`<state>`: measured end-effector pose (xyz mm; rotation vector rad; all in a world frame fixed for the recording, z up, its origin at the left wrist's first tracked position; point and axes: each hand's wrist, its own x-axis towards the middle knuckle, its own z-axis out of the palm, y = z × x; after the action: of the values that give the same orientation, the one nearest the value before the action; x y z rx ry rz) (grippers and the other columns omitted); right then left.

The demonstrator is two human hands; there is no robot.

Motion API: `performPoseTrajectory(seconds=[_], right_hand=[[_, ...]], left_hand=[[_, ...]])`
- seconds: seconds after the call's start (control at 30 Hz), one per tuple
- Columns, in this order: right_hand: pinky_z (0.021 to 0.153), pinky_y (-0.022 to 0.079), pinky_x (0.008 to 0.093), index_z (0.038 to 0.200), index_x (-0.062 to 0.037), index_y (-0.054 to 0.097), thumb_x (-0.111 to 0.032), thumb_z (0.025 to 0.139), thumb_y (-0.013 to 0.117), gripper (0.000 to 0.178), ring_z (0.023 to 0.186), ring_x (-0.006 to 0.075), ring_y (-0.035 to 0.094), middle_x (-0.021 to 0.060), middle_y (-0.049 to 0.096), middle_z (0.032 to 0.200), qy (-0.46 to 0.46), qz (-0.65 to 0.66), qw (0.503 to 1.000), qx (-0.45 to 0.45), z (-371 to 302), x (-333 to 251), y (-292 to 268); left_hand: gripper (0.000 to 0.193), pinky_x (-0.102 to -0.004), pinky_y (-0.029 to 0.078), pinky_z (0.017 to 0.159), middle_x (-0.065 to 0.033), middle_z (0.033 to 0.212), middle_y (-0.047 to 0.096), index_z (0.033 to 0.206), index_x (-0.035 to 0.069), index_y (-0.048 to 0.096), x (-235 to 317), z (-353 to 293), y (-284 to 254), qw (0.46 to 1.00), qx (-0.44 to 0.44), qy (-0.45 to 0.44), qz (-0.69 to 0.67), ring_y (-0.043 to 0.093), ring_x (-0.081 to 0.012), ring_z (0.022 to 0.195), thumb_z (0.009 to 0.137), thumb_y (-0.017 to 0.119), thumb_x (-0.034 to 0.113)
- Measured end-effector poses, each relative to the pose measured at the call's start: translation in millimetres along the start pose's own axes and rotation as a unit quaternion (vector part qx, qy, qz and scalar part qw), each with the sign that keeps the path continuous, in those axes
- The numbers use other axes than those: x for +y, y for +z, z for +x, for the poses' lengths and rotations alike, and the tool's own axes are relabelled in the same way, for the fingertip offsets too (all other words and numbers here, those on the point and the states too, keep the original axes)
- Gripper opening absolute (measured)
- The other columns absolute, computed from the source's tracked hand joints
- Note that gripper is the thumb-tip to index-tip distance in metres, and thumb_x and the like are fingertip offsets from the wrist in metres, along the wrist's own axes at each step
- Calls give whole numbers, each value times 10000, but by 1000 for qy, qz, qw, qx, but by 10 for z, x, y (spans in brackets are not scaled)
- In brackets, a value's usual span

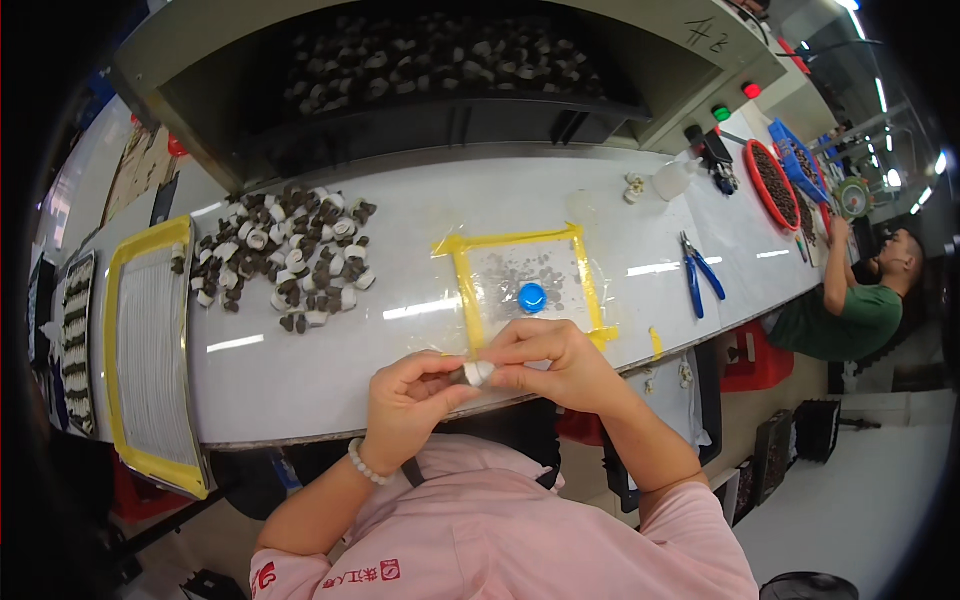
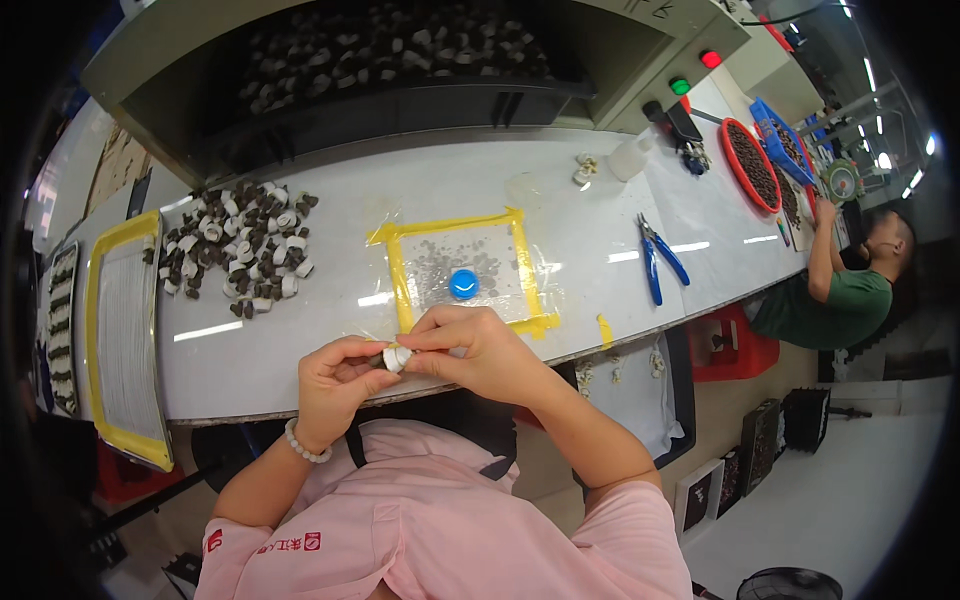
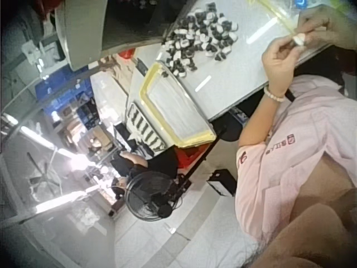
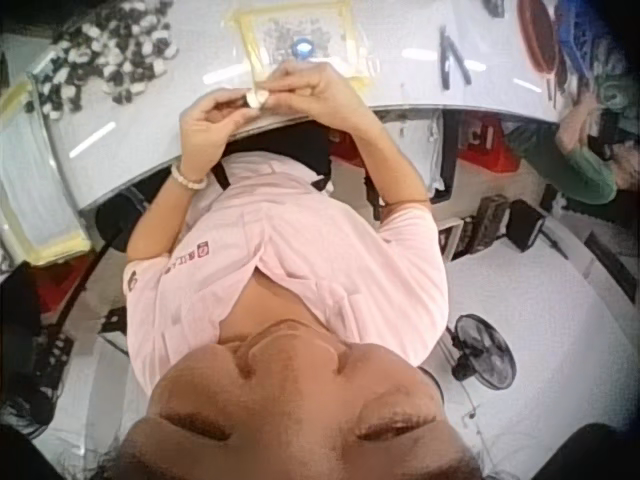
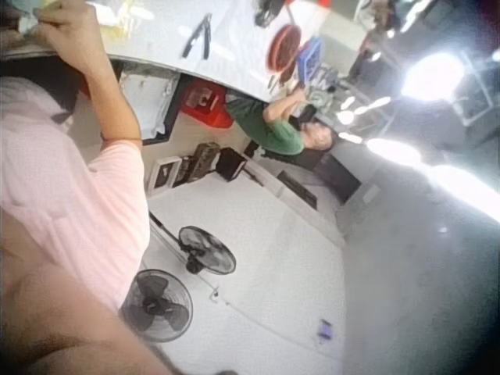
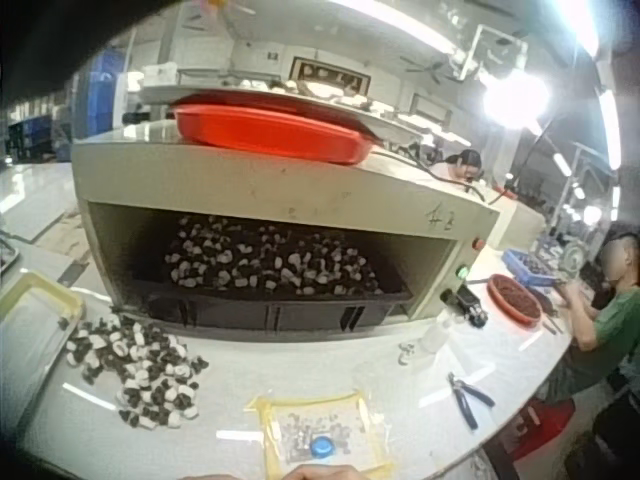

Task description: The person trims piano damper parts using wire cutters, dips caps into adhesive, attaches them to damper felt blocks, and arranges the assembled dampers on a tray.

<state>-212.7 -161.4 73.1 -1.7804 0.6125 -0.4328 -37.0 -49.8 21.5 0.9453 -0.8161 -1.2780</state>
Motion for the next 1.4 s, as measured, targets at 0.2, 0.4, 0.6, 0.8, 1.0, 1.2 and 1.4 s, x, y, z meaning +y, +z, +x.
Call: performPoseTrajectory(seconds=[0.2,0.4,0.6,0.8,1.0,1.2,1.4], right_hand=[[693,477,269,1023,-28,664,-149,823,650,234,784,158,612,77,654,874,-5,-106,993,57,121,115,-599],[767,474,326,1024,-44,650,76,723,587,330,834,265,590,119,575,1031,12,-430,855,291,297,500,-1632],[724,482,350,968,-42,652,-24,751,592,226,821,291,604,85,593,993,56,-534,807,245,385,664,-1754],[640,473,339,889,-28,623,-83,763,628,138,678,248,596,82,593,884,29,-510,821,255,249,635,-1626],[589,445,297,880,6,613,-51,755,631,139,612,189,539,96,610,803,53,-480,830,278,153,656,-1537],[554,417,267,895,22,620,-43,750,641,161,593,137,508,76,600,724,45,-377,882,280,17,532,-1242],[557,426,273,930,37,628,-6,756,651,181,654,145,531,78,597,800,52,-360,903,229,-11,371,-904]], left_hand=[[319,-259,520,804,-102,1011,589,1064,-67,548,301,6,-112,999,-11,-50,11,593,-144,915,763,616,-147],[340,-244,503,740,-94,952,598,1085,-47,536,901,-49,-852,976,154,47,146,588,-133,827,764,630,-106],[307,-211,474,680,-44,905,602,1065,-14,582,1541,-98,-1852,856,336,144,365,566,-99,773,767,632,-67],[270,-225,455,600,-59,853,639,1005,28,625,1609,52,-2746,718,404,196,532,567,-98,668,740,677,7],[275,-280,488,626,-101,823,663,1000,21,621,1505,267,-2858,691,401,147,584,606,-169,645,730,676,31],[301,-311,504,688,-120,862,669,1014,22,618,1374,304,-2819,689,354,140,617,633,-221,716,721,682,44],[328,-340,484,787,-149,967,648,1017,17,593,1470,320,-2728,693,345,86,627,619,-266,885,703,687,16]])
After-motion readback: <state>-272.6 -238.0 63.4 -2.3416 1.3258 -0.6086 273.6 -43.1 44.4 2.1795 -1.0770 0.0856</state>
